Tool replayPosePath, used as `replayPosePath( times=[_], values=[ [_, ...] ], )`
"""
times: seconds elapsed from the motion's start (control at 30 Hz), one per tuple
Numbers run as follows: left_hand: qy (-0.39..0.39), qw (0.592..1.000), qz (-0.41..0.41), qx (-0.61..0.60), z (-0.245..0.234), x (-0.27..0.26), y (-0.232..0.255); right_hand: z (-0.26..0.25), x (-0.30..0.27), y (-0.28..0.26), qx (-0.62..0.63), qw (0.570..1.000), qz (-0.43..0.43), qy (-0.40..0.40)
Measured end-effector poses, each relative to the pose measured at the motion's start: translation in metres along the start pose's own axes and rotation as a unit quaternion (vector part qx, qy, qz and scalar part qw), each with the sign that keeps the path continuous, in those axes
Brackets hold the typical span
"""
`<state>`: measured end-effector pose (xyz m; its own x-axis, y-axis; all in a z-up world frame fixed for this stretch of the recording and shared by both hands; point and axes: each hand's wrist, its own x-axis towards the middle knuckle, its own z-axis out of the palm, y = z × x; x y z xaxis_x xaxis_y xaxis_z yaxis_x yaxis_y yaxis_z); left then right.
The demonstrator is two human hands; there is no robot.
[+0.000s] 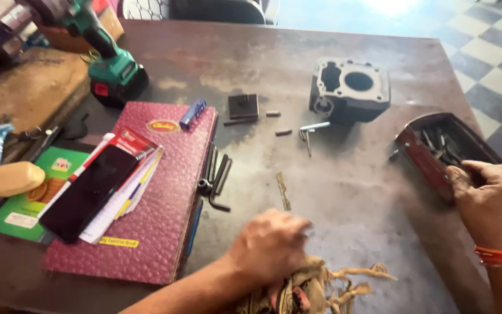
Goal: The person cleans various motorcycle engine components using a cloth, then uses a thin metal tool to scrape residue from a narrow cylindrical part.
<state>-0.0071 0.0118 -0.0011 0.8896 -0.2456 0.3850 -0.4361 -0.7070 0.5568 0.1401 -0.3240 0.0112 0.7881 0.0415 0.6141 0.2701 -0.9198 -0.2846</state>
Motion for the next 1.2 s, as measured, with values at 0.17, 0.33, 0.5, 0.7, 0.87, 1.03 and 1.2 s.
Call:
replayPosePath(
  times=[0.17,0.33,0.5,0.7,0.87,1.03,1.2],
  values=[
    [0.049,0.969,-0.124,0.206,-0.036,0.006,-0.024,-0.011,-0.027,-0.054,0.082,0.988,-0.092,-0.091],
    [0.069,0.934,-0.243,0.253,-0.078,0.006,-0.040,-0.018,-0.044,-0.104,0.129,0.964,-0.078,-0.220],
    [0.090,0.943,-0.224,0.231,-0.079,0.005,-0.044,-0.021,-0.047,-0.116,0.128,0.944,-0.075,-0.295],
    [0.123,0.917,-0.277,0.261,-0.107,-0.004,-0.068,-0.011,-0.054,-0.110,0.052,0.950,-0.033,-0.306],
    [0.078,0.920,-0.157,0.350,-0.063,0.001,-0.079,-0.003,-0.057,-0.096,0.056,0.943,-0.002,-0.329],
    [0.099,0.892,-0.175,0.404,-0.035,0.006,-0.089,-0.005,-0.057,-0.091,0.039,0.941,0.004,-0.336],
    [0.106,0.917,-0.123,0.364,-0.030,0.000,-0.094,-0.008,-0.057,-0.086,0.046,0.949,-0.022,-0.310]
  ],
)
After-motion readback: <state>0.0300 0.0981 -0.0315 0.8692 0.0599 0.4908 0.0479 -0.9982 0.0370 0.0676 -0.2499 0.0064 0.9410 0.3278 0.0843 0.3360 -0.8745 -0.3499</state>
